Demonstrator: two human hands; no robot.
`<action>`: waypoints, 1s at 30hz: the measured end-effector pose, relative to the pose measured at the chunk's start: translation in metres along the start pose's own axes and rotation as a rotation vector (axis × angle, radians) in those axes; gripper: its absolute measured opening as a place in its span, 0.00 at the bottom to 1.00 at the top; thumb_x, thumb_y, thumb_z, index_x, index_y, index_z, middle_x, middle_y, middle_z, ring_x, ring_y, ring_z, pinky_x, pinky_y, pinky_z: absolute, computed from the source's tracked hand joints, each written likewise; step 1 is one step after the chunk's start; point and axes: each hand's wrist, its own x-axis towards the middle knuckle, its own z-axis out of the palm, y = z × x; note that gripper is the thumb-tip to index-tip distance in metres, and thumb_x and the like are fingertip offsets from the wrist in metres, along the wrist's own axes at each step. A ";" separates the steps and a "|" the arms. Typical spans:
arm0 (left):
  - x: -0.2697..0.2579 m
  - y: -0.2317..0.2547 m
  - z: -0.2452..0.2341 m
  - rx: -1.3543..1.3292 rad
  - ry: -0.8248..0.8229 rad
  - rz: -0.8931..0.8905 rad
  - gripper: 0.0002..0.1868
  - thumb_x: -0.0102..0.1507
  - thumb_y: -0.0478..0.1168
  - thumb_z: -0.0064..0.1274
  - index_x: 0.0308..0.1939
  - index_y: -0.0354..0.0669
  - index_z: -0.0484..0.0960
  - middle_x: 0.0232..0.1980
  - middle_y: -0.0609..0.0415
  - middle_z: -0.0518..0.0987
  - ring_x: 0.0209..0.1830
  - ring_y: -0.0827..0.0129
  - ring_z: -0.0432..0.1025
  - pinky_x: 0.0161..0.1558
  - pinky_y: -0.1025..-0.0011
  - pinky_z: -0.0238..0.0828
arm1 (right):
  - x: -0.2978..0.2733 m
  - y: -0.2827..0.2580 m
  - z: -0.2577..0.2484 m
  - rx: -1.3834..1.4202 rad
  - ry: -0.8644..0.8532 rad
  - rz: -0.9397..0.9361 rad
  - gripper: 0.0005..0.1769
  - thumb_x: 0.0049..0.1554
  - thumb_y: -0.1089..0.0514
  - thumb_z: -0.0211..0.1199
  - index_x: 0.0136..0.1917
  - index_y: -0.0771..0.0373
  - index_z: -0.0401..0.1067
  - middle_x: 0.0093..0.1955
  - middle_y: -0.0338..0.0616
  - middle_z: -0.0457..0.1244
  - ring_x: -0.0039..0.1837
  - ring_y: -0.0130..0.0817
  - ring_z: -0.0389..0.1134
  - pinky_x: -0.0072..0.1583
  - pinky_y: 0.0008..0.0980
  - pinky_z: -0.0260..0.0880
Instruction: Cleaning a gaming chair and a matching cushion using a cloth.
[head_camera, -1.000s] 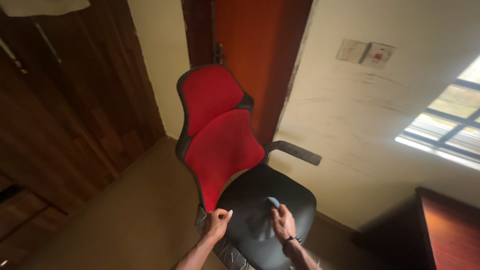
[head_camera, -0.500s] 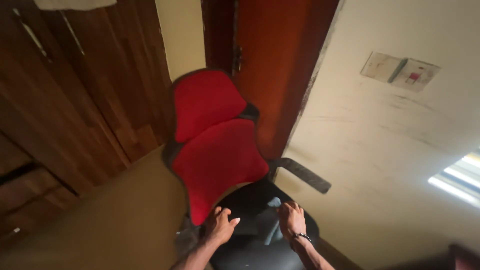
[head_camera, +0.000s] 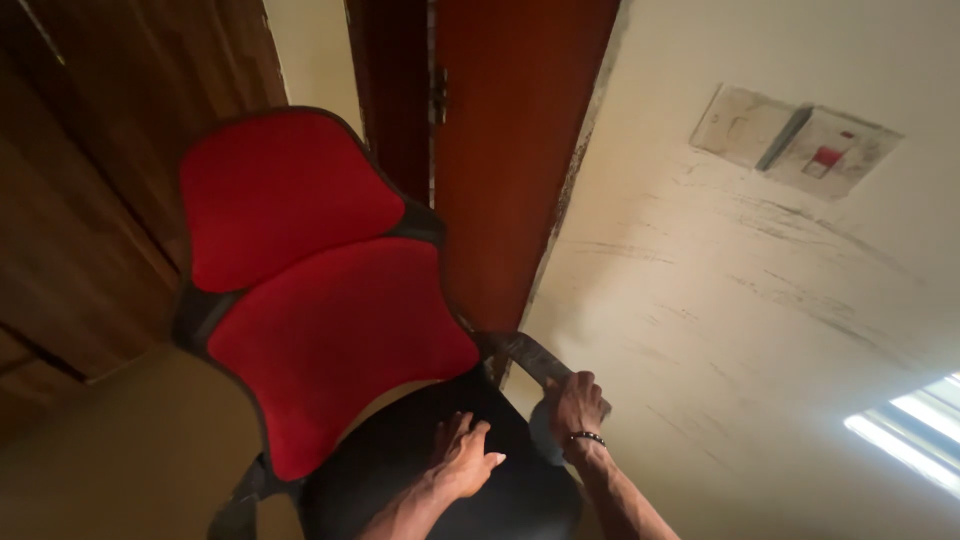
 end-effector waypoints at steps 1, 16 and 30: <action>0.007 0.001 0.005 -0.011 -0.033 -0.022 0.37 0.68 0.55 0.53 0.75 0.46 0.60 0.82 0.41 0.47 0.83 0.45 0.40 0.79 0.48 0.35 | 0.008 0.004 0.002 -0.036 -0.030 0.038 0.28 0.62 0.38 0.55 0.60 0.64 0.66 0.64 0.55 0.58 0.65 0.56 0.61 0.63 0.54 0.63; 0.049 0.037 0.029 0.058 -0.131 -0.006 0.38 0.69 0.53 0.49 0.77 0.43 0.54 0.83 0.39 0.42 0.85 0.48 0.33 0.80 0.46 0.22 | 0.023 0.022 0.017 -0.126 -0.034 -0.173 0.34 0.61 0.42 0.55 0.74 0.61 0.55 0.61 0.51 0.63 0.59 0.53 0.65 0.58 0.51 0.64; 0.031 0.013 0.041 0.163 -0.107 0.041 0.38 0.68 0.51 0.52 0.76 0.39 0.58 0.82 0.36 0.45 0.84 0.46 0.36 0.80 0.46 0.25 | -0.017 0.039 -0.015 -0.281 -0.161 -0.163 0.52 0.50 0.55 0.63 0.82 0.52 0.43 0.65 0.50 0.59 0.57 0.53 0.66 0.56 0.53 0.66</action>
